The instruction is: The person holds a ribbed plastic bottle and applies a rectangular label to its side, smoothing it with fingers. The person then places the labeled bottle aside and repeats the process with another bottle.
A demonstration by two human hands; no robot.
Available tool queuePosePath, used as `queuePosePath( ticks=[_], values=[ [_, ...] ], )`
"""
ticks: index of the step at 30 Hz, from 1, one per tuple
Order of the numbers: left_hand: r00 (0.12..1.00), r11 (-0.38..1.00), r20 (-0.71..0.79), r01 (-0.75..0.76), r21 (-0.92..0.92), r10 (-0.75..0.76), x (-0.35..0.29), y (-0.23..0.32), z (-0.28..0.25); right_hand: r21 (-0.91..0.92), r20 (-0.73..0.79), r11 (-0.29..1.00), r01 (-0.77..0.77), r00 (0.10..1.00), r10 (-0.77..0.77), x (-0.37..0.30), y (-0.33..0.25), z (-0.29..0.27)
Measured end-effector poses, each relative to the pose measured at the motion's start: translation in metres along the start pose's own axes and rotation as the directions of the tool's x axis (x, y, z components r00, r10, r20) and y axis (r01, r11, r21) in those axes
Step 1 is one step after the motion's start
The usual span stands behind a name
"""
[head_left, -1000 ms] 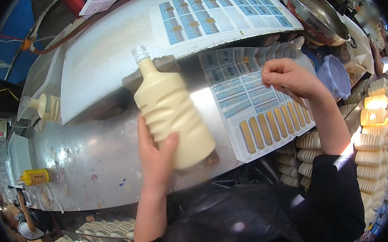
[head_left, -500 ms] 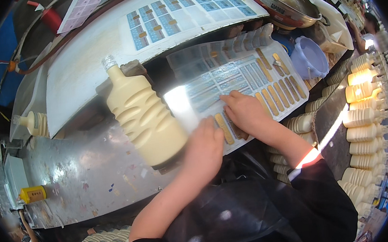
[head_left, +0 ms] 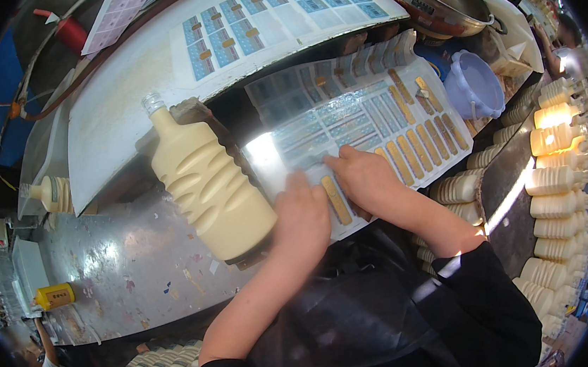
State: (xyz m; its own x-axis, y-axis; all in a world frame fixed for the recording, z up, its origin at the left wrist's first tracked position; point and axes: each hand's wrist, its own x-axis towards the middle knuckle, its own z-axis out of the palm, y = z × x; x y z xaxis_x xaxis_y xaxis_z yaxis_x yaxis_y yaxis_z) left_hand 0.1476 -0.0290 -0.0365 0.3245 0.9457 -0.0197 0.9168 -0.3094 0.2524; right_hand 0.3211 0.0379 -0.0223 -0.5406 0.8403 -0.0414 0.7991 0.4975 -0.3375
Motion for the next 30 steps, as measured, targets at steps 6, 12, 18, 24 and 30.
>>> queuePosePath(
  ticks=[6,12,18,24,30],
  values=[
    [0.997,1.000,0.077,0.013,-0.007,-0.013,0.001,0.002,-0.013,0.203,-0.187,0.979,0.035,0.982,0.003,0.024,0.003,0.004],
    [0.967,0.993,0.241,0.103,-0.062,-0.085,0.008,0.006,-0.022,0.100,-0.015,0.990,0.104,0.995,-0.103,0.048,0.005,0.008],
    [0.970,0.804,-0.078,0.145,-0.577,-0.231,-0.012,0.013,-0.024,0.455,0.056,0.891,0.007,0.998,-0.037,0.052,0.015,-0.003],
    [0.852,-0.221,0.189,0.089,-0.971,-0.489,-0.011,0.025,-0.029,0.923,0.180,0.319,-0.214,0.975,0.133,0.017,-0.022,-0.045],
    [0.832,-0.119,-0.109,-0.205,-0.971,-0.544,-0.018,0.028,-0.055,0.964,0.028,0.257,-0.069,0.986,0.162,-0.016,-0.045,-0.048]
  ],
)
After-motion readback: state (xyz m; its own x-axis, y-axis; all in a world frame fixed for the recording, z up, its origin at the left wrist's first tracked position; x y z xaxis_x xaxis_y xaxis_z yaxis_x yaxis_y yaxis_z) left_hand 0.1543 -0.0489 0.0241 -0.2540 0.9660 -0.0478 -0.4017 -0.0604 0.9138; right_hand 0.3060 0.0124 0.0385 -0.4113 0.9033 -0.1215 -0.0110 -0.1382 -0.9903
